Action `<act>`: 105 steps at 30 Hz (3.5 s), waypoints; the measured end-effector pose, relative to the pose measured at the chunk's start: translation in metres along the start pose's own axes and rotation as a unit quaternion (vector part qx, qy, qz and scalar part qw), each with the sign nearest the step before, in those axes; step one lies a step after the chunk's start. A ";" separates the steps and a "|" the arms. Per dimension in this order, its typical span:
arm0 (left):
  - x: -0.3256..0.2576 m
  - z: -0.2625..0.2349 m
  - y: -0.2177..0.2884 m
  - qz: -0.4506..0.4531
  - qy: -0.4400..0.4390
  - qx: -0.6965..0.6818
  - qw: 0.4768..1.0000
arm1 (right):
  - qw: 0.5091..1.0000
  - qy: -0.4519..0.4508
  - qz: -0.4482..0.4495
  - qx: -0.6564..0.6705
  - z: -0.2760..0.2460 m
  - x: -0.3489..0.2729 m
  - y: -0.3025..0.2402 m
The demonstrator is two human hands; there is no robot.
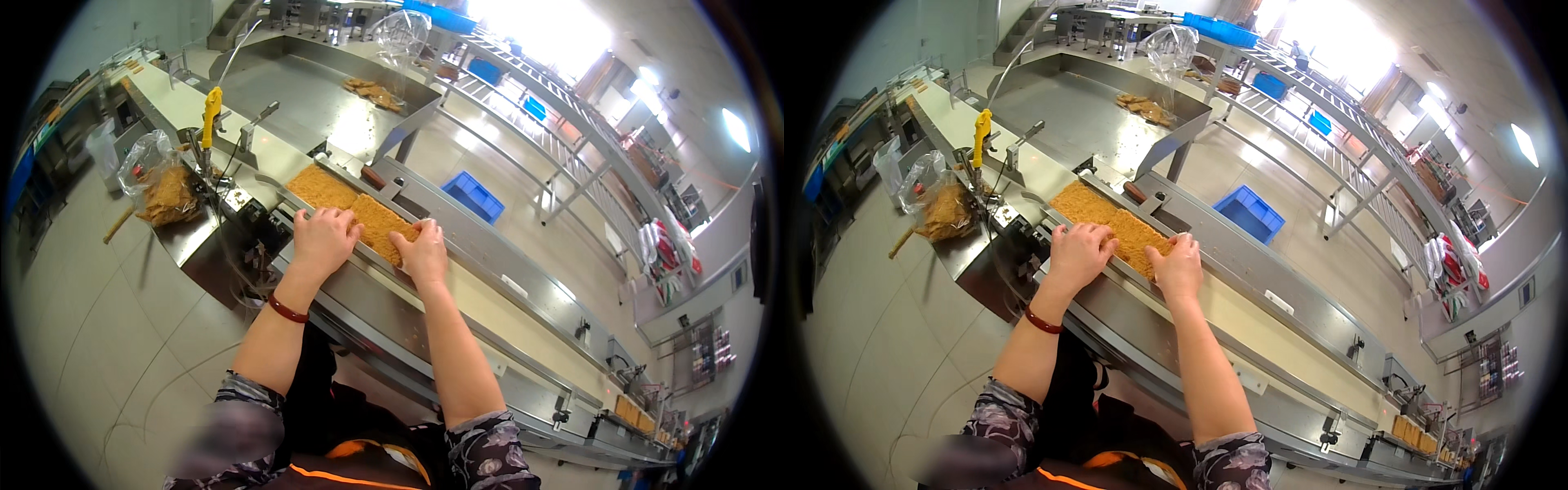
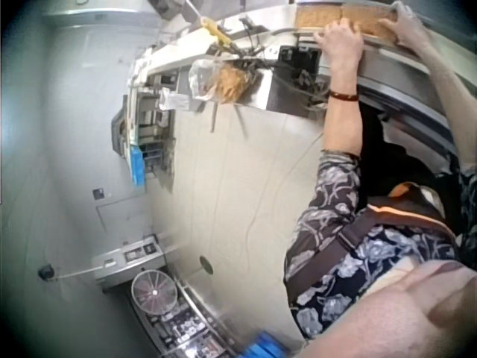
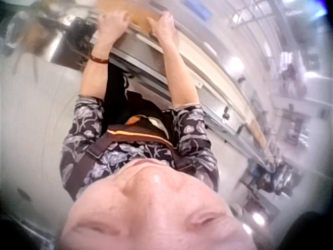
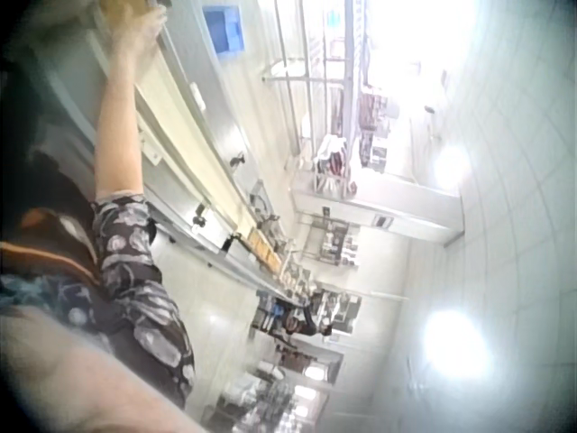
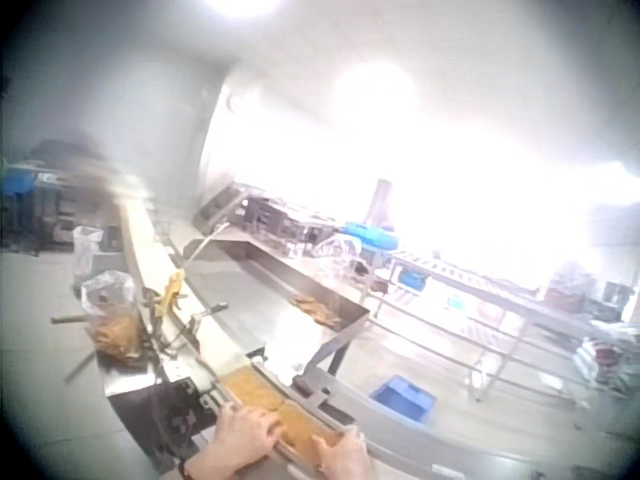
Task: The person places shredded topping onto rectangular food items moving along a conveyor belt in a food processing facility. The person uses both hands to distribute the topping evenly across each item as it passes.
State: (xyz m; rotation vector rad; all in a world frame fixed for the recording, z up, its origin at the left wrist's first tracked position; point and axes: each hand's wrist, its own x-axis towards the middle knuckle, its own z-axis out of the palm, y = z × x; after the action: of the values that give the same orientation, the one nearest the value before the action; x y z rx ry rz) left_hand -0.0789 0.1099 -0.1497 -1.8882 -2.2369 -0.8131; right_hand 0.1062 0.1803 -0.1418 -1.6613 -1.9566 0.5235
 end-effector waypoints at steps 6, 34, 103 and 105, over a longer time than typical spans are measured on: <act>-0.010 0.007 0.020 0.110 -0.018 -0.034 0.993 | 0.947 -0.062 0.088 0.302 -0.084 -0.009 0.064; -0.040 0.015 0.098 0.285 -0.133 -0.169 0.934 | 0.892 0.098 0.121 -0.424 -0.181 -0.139 0.173; 0.011 0.036 0.047 0.093 0.092 -0.180 0.975 | 0.957 0.035 -0.058 0.280 -0.076 -0.025 0.103; 0.008 0.035 0.044 0.124 0.104 -0.174 0.971 | 0.959 0.002 -0.067 0.275 -0.054 -0.015 0.087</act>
State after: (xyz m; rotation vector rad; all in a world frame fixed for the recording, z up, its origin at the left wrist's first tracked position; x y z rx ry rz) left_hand -0.0304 0.1366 -0.1621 -2.0530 -1.7804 -1.3553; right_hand 0.2096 0.1785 -0.1531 -1.1688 -1.6951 0.9120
